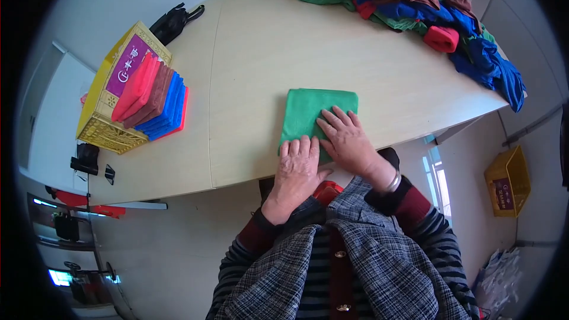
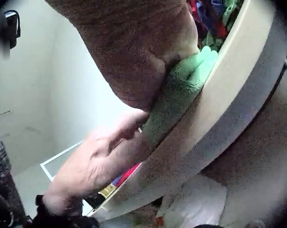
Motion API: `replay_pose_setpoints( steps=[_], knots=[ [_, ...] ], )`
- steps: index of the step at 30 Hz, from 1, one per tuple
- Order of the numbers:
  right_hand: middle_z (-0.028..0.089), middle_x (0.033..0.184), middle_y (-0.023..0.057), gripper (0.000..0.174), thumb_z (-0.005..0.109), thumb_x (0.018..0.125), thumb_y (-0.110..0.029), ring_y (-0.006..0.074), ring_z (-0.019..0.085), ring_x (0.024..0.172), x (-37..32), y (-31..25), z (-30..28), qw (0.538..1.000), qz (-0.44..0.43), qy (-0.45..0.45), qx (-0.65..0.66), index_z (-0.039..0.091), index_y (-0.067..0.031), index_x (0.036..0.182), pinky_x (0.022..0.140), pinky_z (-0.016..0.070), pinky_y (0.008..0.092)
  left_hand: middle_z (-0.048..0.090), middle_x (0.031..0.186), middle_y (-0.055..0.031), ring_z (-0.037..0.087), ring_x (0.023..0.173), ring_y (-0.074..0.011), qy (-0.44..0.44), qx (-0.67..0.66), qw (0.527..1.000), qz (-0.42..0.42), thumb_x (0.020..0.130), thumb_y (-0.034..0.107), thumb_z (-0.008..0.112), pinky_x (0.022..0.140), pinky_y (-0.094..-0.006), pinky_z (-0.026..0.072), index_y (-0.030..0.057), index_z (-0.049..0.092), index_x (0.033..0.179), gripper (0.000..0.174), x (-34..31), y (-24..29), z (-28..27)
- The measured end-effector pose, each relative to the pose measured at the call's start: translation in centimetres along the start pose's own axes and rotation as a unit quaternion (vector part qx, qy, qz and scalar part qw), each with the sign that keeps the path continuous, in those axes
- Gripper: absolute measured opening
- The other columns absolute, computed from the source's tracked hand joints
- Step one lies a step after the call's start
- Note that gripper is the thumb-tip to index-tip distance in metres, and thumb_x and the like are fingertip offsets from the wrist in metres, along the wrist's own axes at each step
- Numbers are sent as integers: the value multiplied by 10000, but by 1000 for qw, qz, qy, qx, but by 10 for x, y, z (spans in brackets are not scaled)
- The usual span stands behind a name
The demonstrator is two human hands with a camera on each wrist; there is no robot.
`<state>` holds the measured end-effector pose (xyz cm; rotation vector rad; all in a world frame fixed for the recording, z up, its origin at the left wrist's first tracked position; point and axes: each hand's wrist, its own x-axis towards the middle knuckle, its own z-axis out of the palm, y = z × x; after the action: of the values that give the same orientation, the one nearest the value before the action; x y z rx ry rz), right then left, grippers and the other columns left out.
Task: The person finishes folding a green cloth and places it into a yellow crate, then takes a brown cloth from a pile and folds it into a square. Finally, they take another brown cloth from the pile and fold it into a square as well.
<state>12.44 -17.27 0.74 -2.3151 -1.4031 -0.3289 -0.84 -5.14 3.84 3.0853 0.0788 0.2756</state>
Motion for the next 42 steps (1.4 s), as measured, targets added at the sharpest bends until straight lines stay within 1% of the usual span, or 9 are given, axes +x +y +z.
replay_pose_setpoints(
  steps=[5,8,9,12,16,24,29,32,42],
  knots=[
    [520,1464,130,445,578,967,-296,359,423,1400,38,50,-2,978,-91,-113,150,577,-72,1352,1150,324,512,533,1240,-163,514,1117,-319,18,29,999,-6,829,343,746,988,-456,402,-1,543,1326,637,6,11,11],
    [440,1533,145,521,557,982,-337,374,365,1439,47,53,-8,963,45,-116,238,507,-68,1425,1170,298,507,508,1350,-192,499,1224,-351,75,-90,992,-38,895,285,691,1050,-477,384,-4,513,1366,580,12,2,9],
    [440,1533,145,521,557,982,-337,374,365,1439,46,47,-4,963,46,-119,239,507,-68,1425,1170,298,507,508,1350,-192,499,1224,-351,73,-91,992,-40,895,285,691,1050,-477,384,-4,513,1366,580,16,-4,13],
    [394,1565,160,569,530,994,-379,364,313,1475,37,20,17,998,66,-16,20,462,-77,1471,1190,267,520,444,1479,-217,423,1365,-383,158,-18,985,-60,959,340,615,1105,-509,359,13,449,1443,607,36,-30,35],
    [366,1584,167,618,508,999,-423,358,287,1491,39,21,22,995,78,-52,-15,419,-75,1502,1200,238,541,346,1569,-225,320,1459,-391,86,-71,990,-82,995,373,565,1161,-531,303,6,398,1483,633,49,-42,51],
    [362,1588,160,646,503,996,-451,350,276,1497,38,19,19,992,113,-59,-9,416,-58,1502,1215,202,540,339,1570,-225,326,1456,-379,70,-39,990,-120,1007,448,519,1165,-562,282,7,379,1493,672,42,-42,50],
    [374,1580,161,648,499,993,-460,345,286,1493,52,25,9,991,119,-50,-17,425,-63,1499,1217,206,526,328,1578,-226,314,1462,-386,130,-11,982,-139,1007,487,499,1169,-571,267,18,368,1505,696,56,-36,45],
    [384,1572,166,641,489,994,-461,342,299,1486,54,28,23,999,24,-33,4,435,-62,1493,1215,213,515,323,1581,-232,300,1468,-392,117,-66,986,-98,1001,515,497,1172,-573,256,12,373,1504,722,76,-35,54],
    [361,1585,173,698,512,973,-496,346,304,1484,50,32,28,994,97,-44,-11,412,-52,1502,1197,254,522,344,1568,-250,302,1466,-401,91,-106,980,-142,989,565,488,1181,-552,250,2,382,1500,767,68,-49,63]
  ],
)
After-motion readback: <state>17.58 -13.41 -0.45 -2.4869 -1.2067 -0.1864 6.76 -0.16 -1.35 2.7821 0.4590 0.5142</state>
